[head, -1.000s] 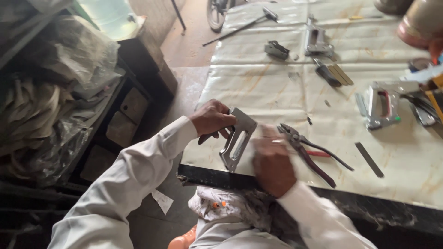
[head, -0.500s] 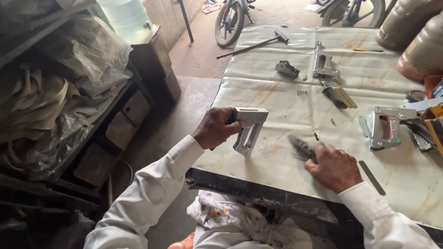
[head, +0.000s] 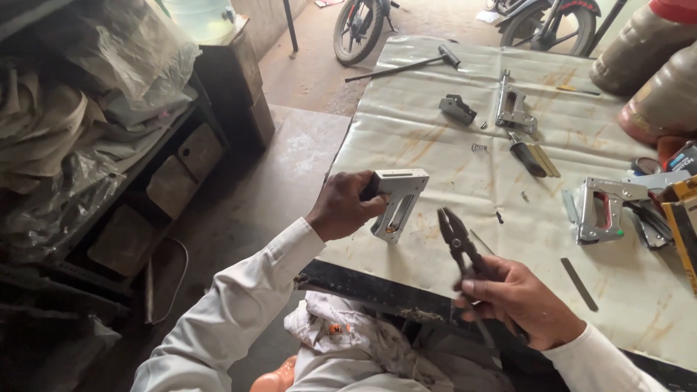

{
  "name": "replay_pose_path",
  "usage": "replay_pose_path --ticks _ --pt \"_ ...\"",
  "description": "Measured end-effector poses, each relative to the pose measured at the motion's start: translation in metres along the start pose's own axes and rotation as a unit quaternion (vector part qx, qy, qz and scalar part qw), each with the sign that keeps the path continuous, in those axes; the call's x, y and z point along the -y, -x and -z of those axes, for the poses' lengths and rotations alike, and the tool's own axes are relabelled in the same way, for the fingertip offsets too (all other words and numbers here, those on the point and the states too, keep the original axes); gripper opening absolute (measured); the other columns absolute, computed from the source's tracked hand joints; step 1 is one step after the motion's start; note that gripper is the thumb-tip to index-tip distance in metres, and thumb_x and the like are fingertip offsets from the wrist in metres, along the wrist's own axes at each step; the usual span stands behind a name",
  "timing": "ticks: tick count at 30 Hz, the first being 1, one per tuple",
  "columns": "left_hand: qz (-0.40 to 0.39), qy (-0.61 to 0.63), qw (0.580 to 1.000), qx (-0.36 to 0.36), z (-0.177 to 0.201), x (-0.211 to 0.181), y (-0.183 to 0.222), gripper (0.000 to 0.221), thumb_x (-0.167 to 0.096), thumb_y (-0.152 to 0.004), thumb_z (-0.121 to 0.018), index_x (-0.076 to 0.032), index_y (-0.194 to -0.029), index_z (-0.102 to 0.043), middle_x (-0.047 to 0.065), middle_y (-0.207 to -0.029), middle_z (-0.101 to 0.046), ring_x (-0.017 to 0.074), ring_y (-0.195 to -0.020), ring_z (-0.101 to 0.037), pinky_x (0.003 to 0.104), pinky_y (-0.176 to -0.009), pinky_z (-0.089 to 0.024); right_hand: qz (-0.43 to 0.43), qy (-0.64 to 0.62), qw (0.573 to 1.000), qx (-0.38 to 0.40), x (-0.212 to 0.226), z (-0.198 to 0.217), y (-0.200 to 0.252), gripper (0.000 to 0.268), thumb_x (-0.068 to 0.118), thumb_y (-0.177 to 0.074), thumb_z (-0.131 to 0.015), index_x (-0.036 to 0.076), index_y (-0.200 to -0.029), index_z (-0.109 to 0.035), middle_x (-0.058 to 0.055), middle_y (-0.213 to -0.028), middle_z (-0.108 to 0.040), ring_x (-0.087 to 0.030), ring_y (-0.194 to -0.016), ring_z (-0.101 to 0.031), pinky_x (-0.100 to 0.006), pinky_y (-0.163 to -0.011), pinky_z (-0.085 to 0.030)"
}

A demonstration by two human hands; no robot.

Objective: The user is repairing a metal staple gun using pliers and a screwdriver at a workbench.

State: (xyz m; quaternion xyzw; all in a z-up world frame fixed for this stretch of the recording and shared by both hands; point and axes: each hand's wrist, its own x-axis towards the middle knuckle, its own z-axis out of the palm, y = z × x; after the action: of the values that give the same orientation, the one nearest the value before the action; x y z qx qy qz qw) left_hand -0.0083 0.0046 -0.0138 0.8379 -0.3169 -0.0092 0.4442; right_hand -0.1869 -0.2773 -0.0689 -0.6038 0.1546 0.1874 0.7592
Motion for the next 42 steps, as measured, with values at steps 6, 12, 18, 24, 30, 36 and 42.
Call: replay_pose_path --ticks 6,12,18,24,30,36,42 --pt "-0.022 0.024 0.999 -0.005 -0.006 -0.006 0.009 0.026 -0.022 -0.081 -0.07 0.0 -0.095 -0.071 0.013 -0.076 -0.074 0.0157 -0.066 -0.072 0.035 -0.065 -0.058 -0.02 0.055 0.996 0.073 0.042 -0.061 0.039 0.06 0.013 -0.086 -0.063 0.007 -0.144 -0.047 -0.011 -0.125 -0.071 -0.02 -0.118 -0.069 -0.038 -0.094 -0.058" --pt "-0.003 0.011 1.0 -0.006 -0.011 -0.017 0.012 0.027 -0.023 -0.078 -0.072 -0.001 -0.092 -0.071 0.014 -0.076 -0.074 0.0199 -0.066 -0.073 0.036 -0.066 -0.058 0.051 0.2 0.976 0.076 0.031 -0.046 0.024 0.051 0.006 -0.088 -0.059 0.004 -0.138 -0.048 -0.014 -0.115 -0.07 -0.017 -0.096 -0.063 -0.033 -0.083 -0.055" --pt "-0.024 0.006 1.0 -0.012 -0.016 -0.02 0.013 0.027 -0.024 -0.078 -0.073 -0.001 -0.092 -0.071 0.015 -0.078 -0.074 0.0245 -0.071 -0.076 0.038 -0.068 -0.058 0.041 0.35 0.936 -0.001 0.059 -0.075 0.042 0.061 0.009 -0.087 -0.061 0.015 -0.146 -0.048 -0.008 -0.105 -0.071 -0.013 -0.092 -0.067 -0.028 -0.081 -0.055" --pt "-0.024 -0.008 1.0 -0.006 -0.017 -0.025 0.011 0.026 -0.025 -0.079 -0.075 -0.002 -0.091 -0.071 0.015 -0.075 -0.074 0.0255 -0.069 -0.075 0.039 -0.068 -0.058 0.059 0.428 0.901 -0.036 0.07 -0.088 0.051 0.047 0.017 -0.089 -0.066 0.009 -0.134 -0.056 -0.006 -0.102 -0.06 -0.013 -0.087 -0.063 -0.03 -0.074 -0.059" --pt "-0.019 0.0 1.0 0.023 -0.014 -0.036 0.011 0.025 -0.025 -0.079 -0.074 -0.003 -0.091 -0.071 0.015 -0.071 -0.072 0.025 -0.064 -0.075 0.04 -0.063 -0.057 0.03 0.404 0.914 -0.016 0.081 -0.084 0.058 0.022 0.019 -0.091 -0.067 0.001 -0.103 -0.063 -0.014 -0.085 -0.06 -0.017 -0.071 -0.058 -0.034 -0.065 -0.05" --pt "-0.04 -0.03 0.998 0.027 -0.016 -0.034 0.007 0.027 -0.027 -0.077 -0.077 -0.003 -0.09 -0.071 0.014 -0.072 -0.073 0.0253 -0.064 -0.075 0.039 -0.062 -0.057 0.021 0.356 0.934 -0.032 0.083 -0.087 0.06 0.021 0.019 -0.09 -0.068 0.004 -0.103 -0.061 -0.01 -0.088 -0.056 -0.017 -0.071 -0.063 -0.035 -0.066 -0.058" --pt "-0.063 -0.037 0.997 0.002 -0.02 -0.029 0.005 0.026 -0.027 -0.081 -0.075 -0.004 -0.094 -0.073 0.015 -0.074 -0.073 0.0261 -0.068 -0.074 0.039 -0.066 -0.057 0.186 0.568 0.801 0.028 0.072 -0.068 0.053 0.015 0.015 -0.086 -0.067 0.001 -0.091 -0.064 -0.009 -0.093 -0.053 -0.023 -0.081 -0.062 -0.034 -0.066 -0.058"
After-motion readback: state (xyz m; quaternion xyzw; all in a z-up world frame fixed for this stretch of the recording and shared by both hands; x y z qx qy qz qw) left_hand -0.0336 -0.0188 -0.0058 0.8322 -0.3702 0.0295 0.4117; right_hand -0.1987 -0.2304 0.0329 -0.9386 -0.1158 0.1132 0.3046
